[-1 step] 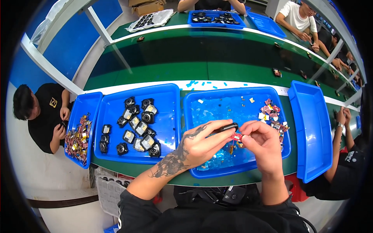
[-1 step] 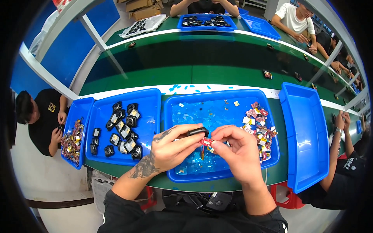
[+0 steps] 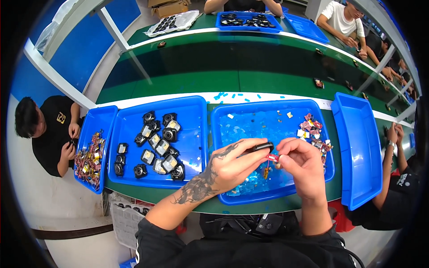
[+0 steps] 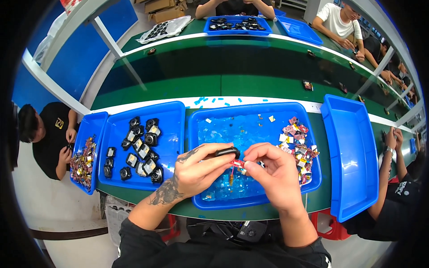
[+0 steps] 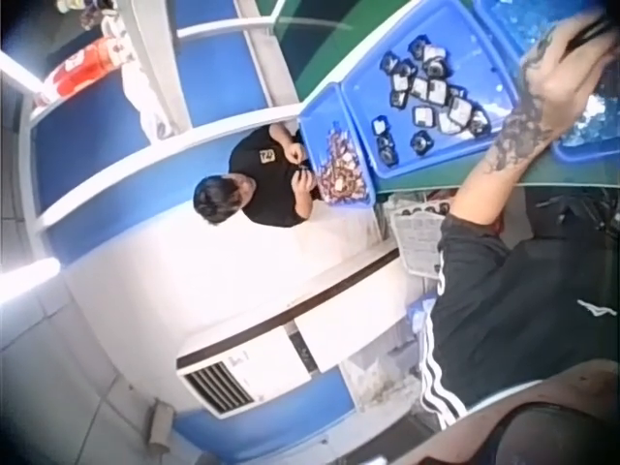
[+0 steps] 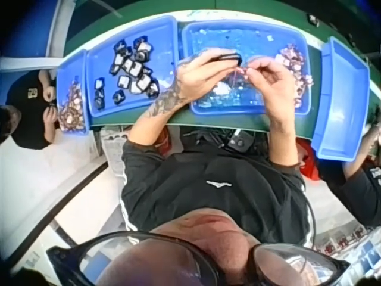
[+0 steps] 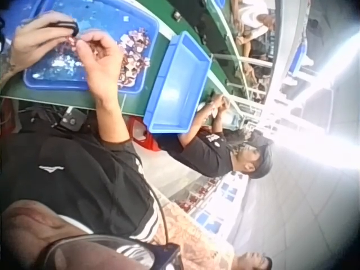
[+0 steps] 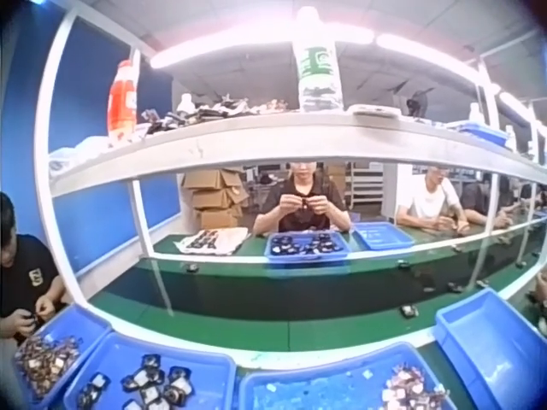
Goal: Assembling small electronic components at a workbench in a factory setting.
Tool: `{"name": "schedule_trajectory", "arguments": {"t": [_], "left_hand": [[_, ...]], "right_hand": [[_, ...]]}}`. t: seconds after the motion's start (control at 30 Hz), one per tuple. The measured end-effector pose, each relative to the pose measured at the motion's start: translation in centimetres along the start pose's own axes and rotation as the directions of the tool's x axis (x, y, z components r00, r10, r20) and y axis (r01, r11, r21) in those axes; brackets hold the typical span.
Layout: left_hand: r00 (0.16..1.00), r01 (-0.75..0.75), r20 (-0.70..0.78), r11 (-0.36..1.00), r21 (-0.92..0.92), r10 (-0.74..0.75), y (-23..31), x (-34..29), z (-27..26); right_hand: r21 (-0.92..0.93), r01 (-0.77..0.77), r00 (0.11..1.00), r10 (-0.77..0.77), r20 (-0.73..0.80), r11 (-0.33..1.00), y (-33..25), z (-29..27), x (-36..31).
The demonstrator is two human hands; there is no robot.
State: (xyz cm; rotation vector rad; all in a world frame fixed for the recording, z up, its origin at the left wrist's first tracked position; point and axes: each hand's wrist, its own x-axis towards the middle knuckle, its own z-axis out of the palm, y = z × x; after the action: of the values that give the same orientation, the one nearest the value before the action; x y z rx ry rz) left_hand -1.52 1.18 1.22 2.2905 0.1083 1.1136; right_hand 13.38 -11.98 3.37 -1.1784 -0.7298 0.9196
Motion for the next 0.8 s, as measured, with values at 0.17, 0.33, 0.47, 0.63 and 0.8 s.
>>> {"name": "schedule_trajectory", "arguments": {"t": [0.17,0.33,0.47,0.63,0.8], "left_hand": [[0.866,0.500,0.210,0.760,-0.415,-0.454,-0.3,-0.9,0.7],[0.678,0.697,0.420,0.344,-0.629,-0.604,0.1,-0.8,0.9],[0.738,0.609,0.316,0.387,-0.693,-0.596,0.2,-0.6,1.2],[0.760,0.574,0.282,0.401,-0.714,-0.586,0.2,-0.6,1.6],[0.761,0.546,0.256,0.376,-0.749,-0.597,0.8,-0.9,1.9]], "right_hand": [[-0.127,0.006,1.000,-0.007,-0.008,0.992,0.3,-0.1,-0.2],[-0.363,0.120,0.985,-0.156,-0.072,0.924,0.6,0.9,-0.4],[-0.359,0.123,0.975,-0.181,-0.132,0.925,0.8,1.2,0.1],[-0.376,0.126,0.974,-0.187,-0.131,0.918,1.6,0.8,0.6],[-0.576,0.190,0.939,-0.319,-0.131,0.795,1.9,1.6,0.5]]}}
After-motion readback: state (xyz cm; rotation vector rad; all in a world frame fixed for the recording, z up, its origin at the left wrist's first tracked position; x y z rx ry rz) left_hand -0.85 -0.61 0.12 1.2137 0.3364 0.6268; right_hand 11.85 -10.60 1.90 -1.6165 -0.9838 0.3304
